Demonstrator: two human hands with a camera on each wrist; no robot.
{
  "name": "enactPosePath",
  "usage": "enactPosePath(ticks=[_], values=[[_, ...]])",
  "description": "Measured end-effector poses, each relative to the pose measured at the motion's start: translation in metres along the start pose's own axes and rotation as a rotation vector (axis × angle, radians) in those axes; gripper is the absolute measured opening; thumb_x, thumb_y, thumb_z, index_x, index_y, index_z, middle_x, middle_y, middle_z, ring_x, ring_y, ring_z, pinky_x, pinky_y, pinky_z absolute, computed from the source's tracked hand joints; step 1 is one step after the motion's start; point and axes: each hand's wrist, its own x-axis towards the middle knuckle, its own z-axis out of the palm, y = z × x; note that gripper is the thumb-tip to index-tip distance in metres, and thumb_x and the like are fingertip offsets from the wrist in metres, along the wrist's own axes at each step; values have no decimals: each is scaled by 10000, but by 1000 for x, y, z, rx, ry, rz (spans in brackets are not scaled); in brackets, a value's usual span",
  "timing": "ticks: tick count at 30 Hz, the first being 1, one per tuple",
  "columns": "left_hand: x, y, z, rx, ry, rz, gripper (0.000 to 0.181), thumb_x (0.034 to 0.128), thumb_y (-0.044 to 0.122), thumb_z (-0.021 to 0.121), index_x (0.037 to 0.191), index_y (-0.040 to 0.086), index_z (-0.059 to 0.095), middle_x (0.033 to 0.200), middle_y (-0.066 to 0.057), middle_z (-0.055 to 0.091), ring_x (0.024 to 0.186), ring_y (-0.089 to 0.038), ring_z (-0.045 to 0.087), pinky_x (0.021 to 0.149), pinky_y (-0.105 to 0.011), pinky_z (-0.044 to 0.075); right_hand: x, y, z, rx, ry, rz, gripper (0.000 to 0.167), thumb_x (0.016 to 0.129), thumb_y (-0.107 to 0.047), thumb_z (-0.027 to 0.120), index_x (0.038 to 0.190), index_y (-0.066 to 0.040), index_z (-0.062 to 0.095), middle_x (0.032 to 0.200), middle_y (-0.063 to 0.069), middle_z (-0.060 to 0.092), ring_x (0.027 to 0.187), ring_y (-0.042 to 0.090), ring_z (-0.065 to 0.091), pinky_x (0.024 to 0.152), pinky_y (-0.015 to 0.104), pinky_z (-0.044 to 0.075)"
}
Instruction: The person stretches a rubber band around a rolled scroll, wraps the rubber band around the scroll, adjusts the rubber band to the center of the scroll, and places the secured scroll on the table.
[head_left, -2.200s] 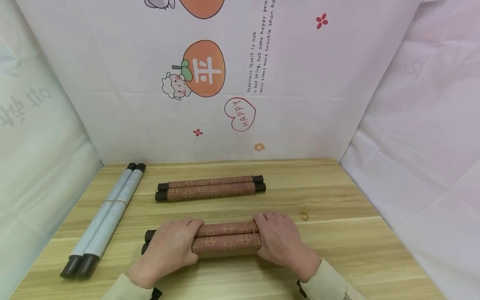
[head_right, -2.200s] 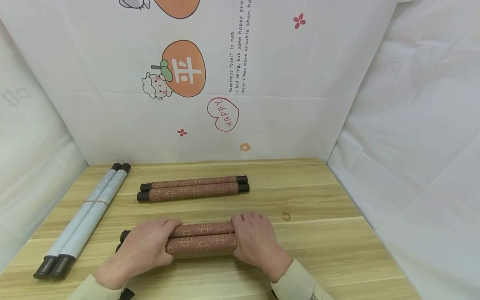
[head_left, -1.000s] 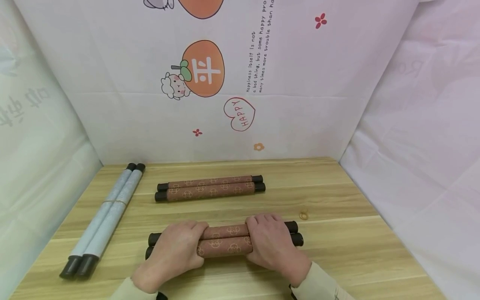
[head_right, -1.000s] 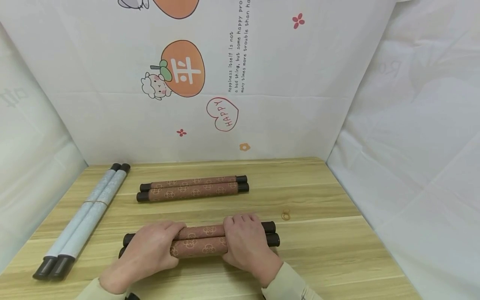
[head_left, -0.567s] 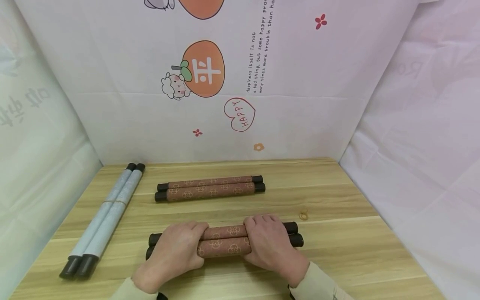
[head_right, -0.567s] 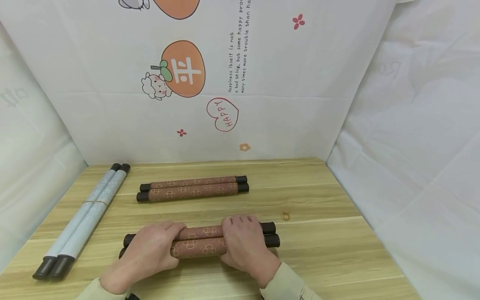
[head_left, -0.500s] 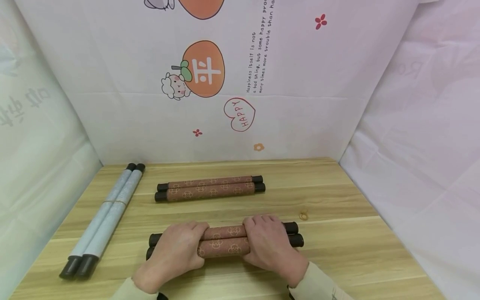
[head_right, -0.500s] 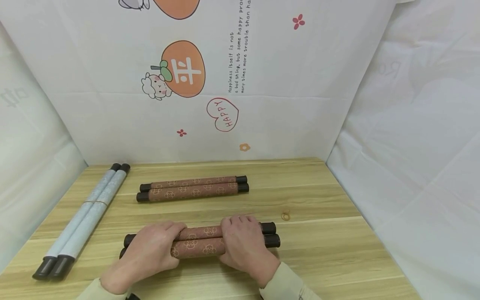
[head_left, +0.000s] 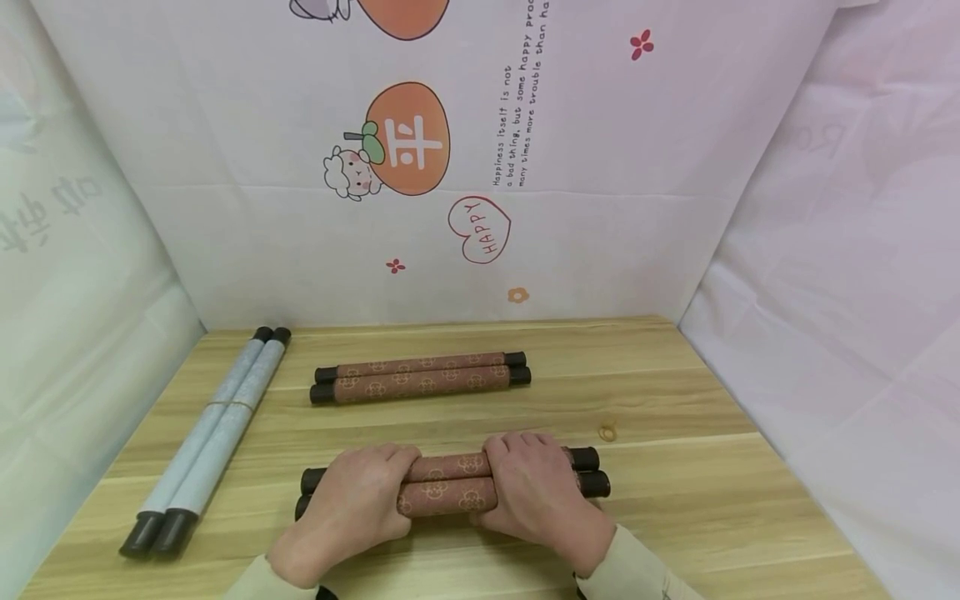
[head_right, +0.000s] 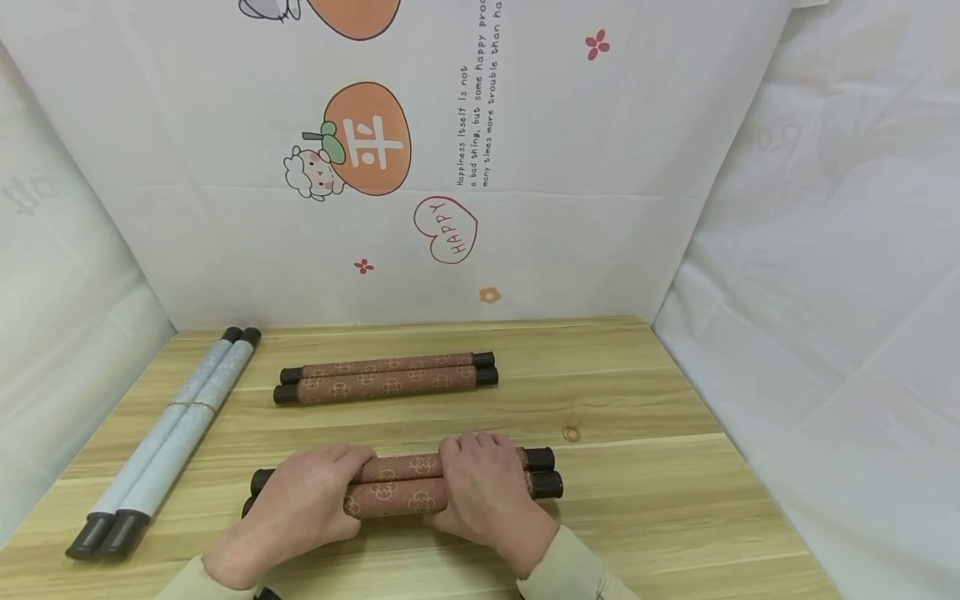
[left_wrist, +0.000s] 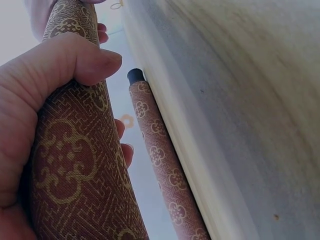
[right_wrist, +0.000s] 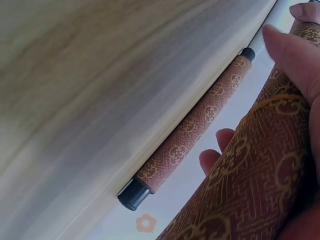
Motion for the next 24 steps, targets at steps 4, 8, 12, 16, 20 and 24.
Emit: enactPosePath(ticks=[4,8,12,16,20,24], values=[[-1,0,0,3,-16,-6,519,564,248,841,1057,179,693,901,57,698,796,-128,669,655,-368,549,-2,2,-4,56,-57,-1,818,643,-781,813,1156,-180,604,1036,33,699,1010,261,691,950,484,549],[-1,-1,-1,-7,-31,-13,524,574,250,842,1072,180,694,925,54,707,813,-129,674,670,-369,551,-4,8,-7,77,-118,-5,958,637,-805,804,1315,-165,583,1180,59,711,1115,274,681,1035,508,513],[-1,-3,-3,-12,-28,-11,512,578,248,842,1062,177,691,934,54,719,823,-126,683,689,-372,567,-6,17,-8,66,-134,1,991,628,-752,848,1367,-149,576,1220,70,712,1149,284,675,1053,515,500],[-2,-5,-4,7,-16,-3,543,571,249,840,1086,152,700,948,39,730,846,-134,693,725,-378,583,-8,22,-6,47,-71,2,725,672,-554,883,1218,-149,629,1079,43,721,1042,264,695,980,492,538],[-1,-6,-5,23,-30,-8,568,577,257,839,1114,139,697,958,24,725,857,-154,692,733,-394,581,-9,24,-2,53,-9,-2,494,685,-382,826,1086,-169,631,972,23,697,954,249,686,893,474,560],[-1,-6,-7,15,-74,-28,555,599,270,847,1116,144,691,949,24,708,854,-156,677,734,-400,572,-9,24,0,58,12,-7,453,681,-354,800,1059,-172,627,950,21,691,928,246,681,852,460,563]])
